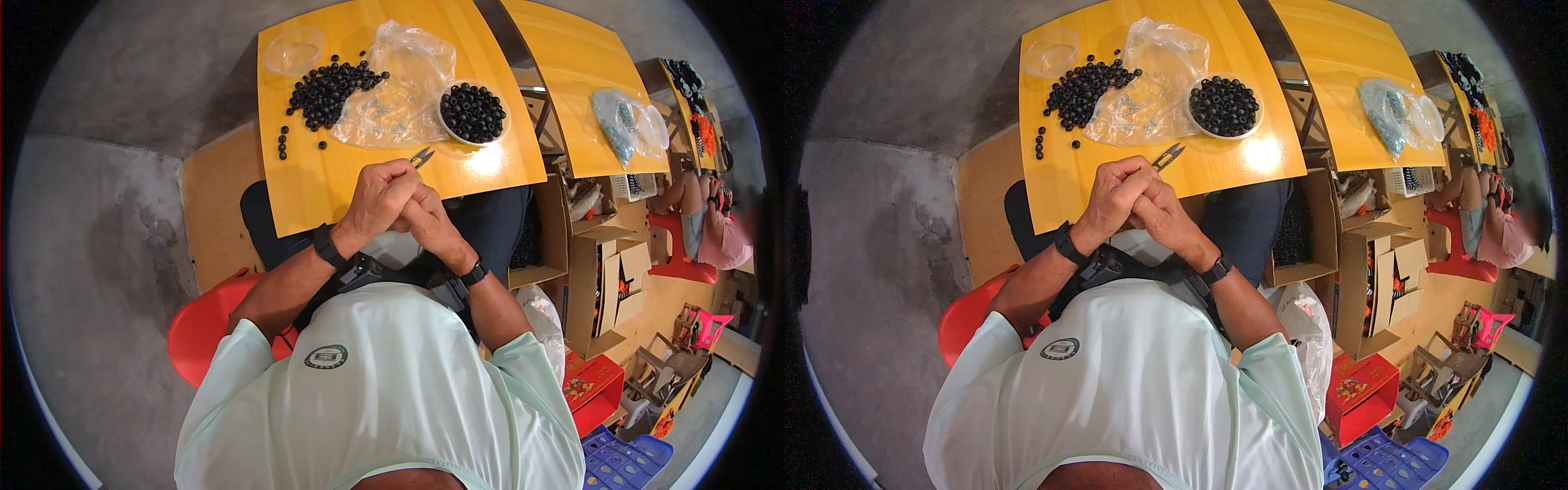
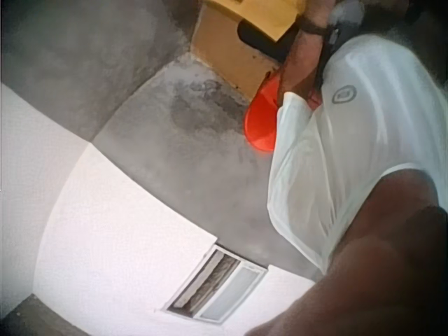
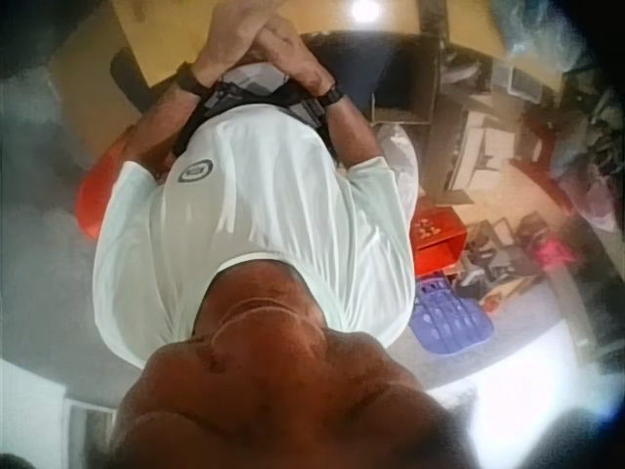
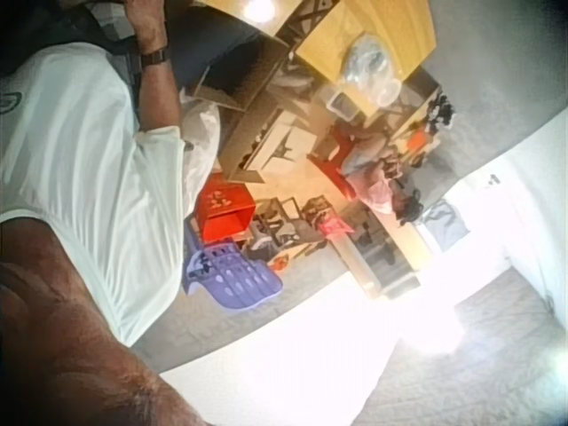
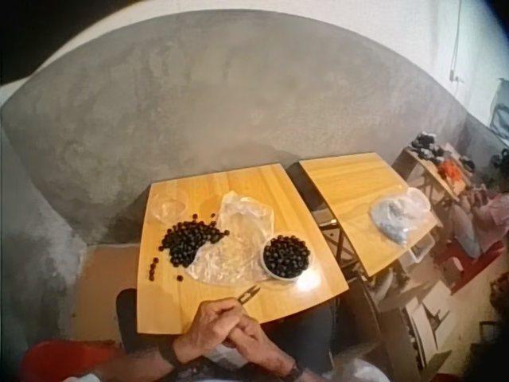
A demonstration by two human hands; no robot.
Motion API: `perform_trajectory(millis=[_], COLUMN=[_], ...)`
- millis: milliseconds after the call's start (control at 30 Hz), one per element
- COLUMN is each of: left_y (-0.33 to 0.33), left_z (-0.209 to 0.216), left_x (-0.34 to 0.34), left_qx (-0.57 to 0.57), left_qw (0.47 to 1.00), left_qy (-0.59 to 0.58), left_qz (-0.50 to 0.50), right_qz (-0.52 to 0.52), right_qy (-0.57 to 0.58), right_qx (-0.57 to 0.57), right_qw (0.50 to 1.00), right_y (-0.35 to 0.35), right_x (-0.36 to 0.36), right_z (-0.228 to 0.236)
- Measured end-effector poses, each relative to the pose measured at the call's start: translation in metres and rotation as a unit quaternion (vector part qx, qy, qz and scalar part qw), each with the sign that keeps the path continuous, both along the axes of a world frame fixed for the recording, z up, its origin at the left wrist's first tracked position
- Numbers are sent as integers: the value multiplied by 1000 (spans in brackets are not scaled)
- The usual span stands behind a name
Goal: The person trims small black plastic parts using clippers.
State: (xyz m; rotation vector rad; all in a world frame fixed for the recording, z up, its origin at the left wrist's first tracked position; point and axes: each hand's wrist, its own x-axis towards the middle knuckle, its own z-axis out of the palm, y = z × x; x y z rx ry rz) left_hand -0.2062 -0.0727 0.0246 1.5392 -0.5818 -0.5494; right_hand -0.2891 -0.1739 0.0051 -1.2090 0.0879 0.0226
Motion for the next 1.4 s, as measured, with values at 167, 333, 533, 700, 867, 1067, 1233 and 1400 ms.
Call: perform_trajectory(millis=[167,333,533,700,867,1067,1233,1400], left_y=[-5,-2,2,9,7,22,40,44], left_z=[-10,-21,-4,-6,0,5,2,-6], left_x=[3,13,22,19,12,24,30,19], left_qx=[14,86,42,13,47,-6,-20,30], left_qw=[1000,995,995,996,997,986,993,995], left_qy=[1,45,87,79,39,154,108,85], left_qz=[19,-3,-1,-48,-50,-58,-52,-36], right_qz=[3,-10,33,102,56,66,64,97], right_qy=[28,34,59,-20,-3,15,-6,-62], right_qx=[31,-25,181,410,413,502,510,523], right_qw=[999,999,981,906,909,862,858,845], right_y=[-5,-6,-13,-17,-13,-16,-19,-19], right_x=[5,12,14,10,8,8,6,4], right_z=[-24,-24,-13,-25,-37,-27,-25,-41])
